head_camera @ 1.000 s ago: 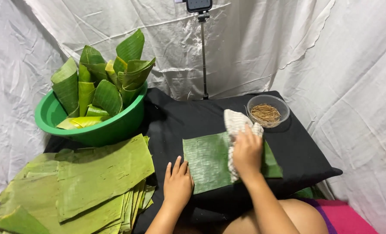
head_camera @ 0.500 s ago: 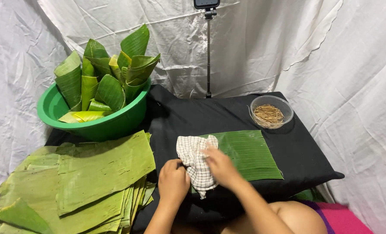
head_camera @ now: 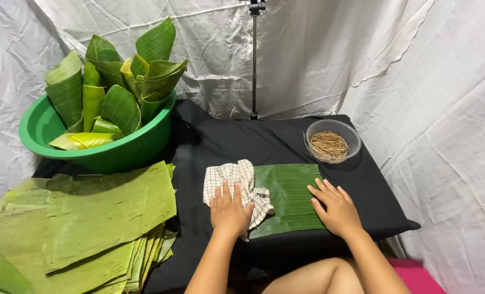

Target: Preparing banana leaf cones by wiping the leaves, folding them into shape, and securing them with small wooden sticks.

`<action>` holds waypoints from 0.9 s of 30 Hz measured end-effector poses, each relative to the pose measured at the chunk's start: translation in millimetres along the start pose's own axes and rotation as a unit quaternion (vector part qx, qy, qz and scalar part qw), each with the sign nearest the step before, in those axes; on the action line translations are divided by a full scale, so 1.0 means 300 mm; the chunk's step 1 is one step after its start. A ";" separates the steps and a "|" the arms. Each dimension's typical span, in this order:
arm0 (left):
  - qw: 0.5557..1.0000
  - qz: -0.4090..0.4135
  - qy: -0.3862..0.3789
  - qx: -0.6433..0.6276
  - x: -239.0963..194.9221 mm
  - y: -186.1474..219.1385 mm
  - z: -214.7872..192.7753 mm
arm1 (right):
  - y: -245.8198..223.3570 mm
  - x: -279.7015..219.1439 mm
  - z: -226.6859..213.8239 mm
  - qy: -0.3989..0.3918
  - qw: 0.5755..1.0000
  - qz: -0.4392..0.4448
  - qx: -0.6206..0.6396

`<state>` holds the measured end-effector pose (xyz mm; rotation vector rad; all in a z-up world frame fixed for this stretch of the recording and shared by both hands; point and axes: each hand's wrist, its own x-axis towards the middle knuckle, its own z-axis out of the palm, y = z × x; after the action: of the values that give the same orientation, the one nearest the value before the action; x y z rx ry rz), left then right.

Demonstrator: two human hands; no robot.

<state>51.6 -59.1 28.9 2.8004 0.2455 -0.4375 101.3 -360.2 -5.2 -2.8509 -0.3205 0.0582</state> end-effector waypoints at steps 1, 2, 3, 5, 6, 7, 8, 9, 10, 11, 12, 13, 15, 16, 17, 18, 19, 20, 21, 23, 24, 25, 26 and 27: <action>1.000 -0.001 -0.001 -0.001 -0.009 0.021 0.006 | 0.001 -0.005 0.004 -0.001 1.000 -0.001 0.000; 1.000 0.003 0.019 0.006 -0.012 0.043 0.008 | 0.001 -0.004 0.008 0.008 1.000 -0.003 -0.007; 0.999 0.007 0.040 0.013 -0.015 0.064 0.010 | 0.002 -0.004 0.011 0.016 1.000 -0.005 -0.014; 0.997 0.059 0.046 0.004 -0.011 0.160 0.050 | 0.020 0.002 0.025 0.020 0.999 -0.011 -0.023; 0.992 0.111 0.053 -0.006 -0.010 0.203 0.072 | 0.026 0.001 0.037 0.024 0.999 -0.016 -0.032; 0.993 0.109 0.051 -0.004 -0.005 0.255 0.086 | 0.029 0.009 0.035 0.023 0.999 -0.016 -0.030; 0.988 0.136 0.066 -0.015 -0.006 0.304 0.104 | 0.032 0.008 0.037 0.029 0.999 -0.021 -0.029; 0.983 0.162 0.081 -0.027 -0.007 0.352 0.122 | 0.032 0.007 0.038 0.035 0.999 -0.025 -0.027; 0.984 0.160 0.077 -0.026 0.013 0.370 0.157 | 0.041 0.008 0.050 0.032 0.999 -0.025 -0.025; 0.984 0.160 0.076 -0.025 0.030 0.386 0.191 | 0.049 0.007 0.061 0.036 0.999 -0.028 -0.027; 0.984 0.161 0.078 -0.025 0.053 0.407 0.218 | 0.056 0.015 0.065 0.044 0.998 -0.033 -0.030; 0.984 0.160 0.078 -0.024 0.029 0.394 0.222 | 0.051 -0.010 0.060 0.044 0.998 -0.034 -0.028; 0.982 0.161 0.090 -0.048 0.012 0.368 0.189 | 0.026 -0.005 0.023 0.040 0.998 -0.030 -0.024; 0.981 0.161 0.098 -0.045 0.008 0.331 0.170 | 0.027 0.004 0.025 0.048 0.998 -0.035 -0.023; 0.983 0.146 0.100 -0.046 0.004 0.293 0.154 | 0.030 0.012 0.030 0.044 0.998 -0.025 -0.023; 0.986 0.130 0.095 -0.050 -0.018 0.259 0.157 | 0.041 -0.005 0.042 0.034 0.999 -0.013 -0.024; 0.986 0.129 0.097 -0.050 -0.014 0.207 0.148 | 0.029 0.005 0.038 0.035 0.999 -0.014 -0.024; 0.986 0.110 0.124 -0.027 -0.018 0.162 0.150 | 0.028 0.001 0.033 0.033 0.999 -0.013 -0.021; 0.984 0.091 0.151 -0.004 -0.020 0.118 0.153 | 0.027 0.000 0.029 0.031 0.999 -0.013 -0.018; 0.988 0.078 0.133 0.001 -0.029 0.040 0.125 | 0.020 -0.001 0.026 0.032 0.999 -0.013 -0.013; 0.991 0.063 0.117 0.007 -0.032 0.005 0.112 | 0.022 -0.002 0.024 0.035 0.999 -0.015 -0.007; 0.991 0.065 0.114 0.006 -0.001 0.003 0.156 | 0.030 -0.003 0.032 0.033 0.999 -0.012 -0.009; 0.991 0.047 0.122 0.018 0.035 -0.001 0.194 | 0.035 0.003 0.038 0.045 0.998 -0.028 0.019; 0.991 0.029 0.130 0.030 0.070 -0.005 0.231 | 0.040 0.009 0.043 0.057 0.996 -0.043 0.046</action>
<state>52.4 -76.9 -41.3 2.9115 0.2071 -0.0657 105.6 -367.6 -21.0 -2.7321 -0.4059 -0.1043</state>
